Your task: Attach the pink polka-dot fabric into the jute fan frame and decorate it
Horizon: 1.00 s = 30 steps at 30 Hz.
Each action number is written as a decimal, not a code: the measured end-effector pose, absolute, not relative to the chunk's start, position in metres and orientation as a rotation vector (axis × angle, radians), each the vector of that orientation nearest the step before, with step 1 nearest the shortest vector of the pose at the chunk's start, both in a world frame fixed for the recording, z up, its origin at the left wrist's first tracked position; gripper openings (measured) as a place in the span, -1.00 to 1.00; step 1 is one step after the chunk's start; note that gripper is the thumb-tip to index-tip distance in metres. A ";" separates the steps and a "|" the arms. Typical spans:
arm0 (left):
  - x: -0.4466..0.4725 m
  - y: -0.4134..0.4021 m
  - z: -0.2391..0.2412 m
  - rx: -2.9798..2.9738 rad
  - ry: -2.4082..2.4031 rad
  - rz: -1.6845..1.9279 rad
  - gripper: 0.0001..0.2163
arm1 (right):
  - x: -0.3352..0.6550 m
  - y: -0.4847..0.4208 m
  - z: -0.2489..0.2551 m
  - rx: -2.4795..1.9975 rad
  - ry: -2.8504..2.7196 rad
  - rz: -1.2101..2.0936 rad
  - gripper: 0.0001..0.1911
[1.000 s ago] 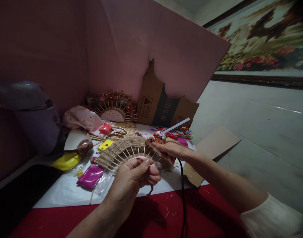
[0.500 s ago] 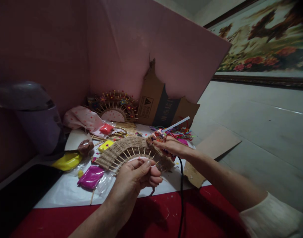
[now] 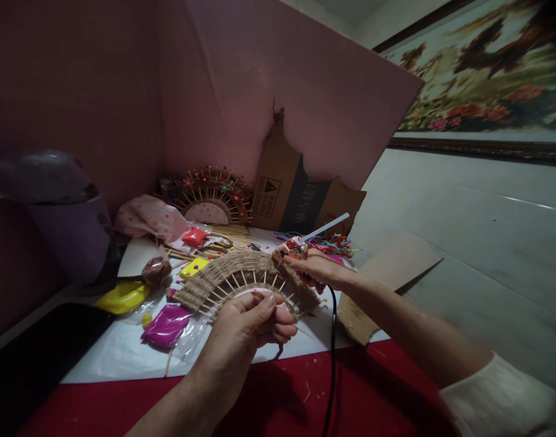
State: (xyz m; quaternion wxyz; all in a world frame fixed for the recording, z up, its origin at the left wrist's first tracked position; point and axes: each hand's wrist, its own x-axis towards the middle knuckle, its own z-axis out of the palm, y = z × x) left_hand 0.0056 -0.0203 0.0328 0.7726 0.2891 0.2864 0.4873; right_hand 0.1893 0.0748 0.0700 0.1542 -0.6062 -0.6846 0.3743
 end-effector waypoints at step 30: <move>0.009 -0.023 0.027 0.622 0.585 1.057 -0.75 | 0.166 0.081 0.079 -1.676 -2.001 1.135 -0.38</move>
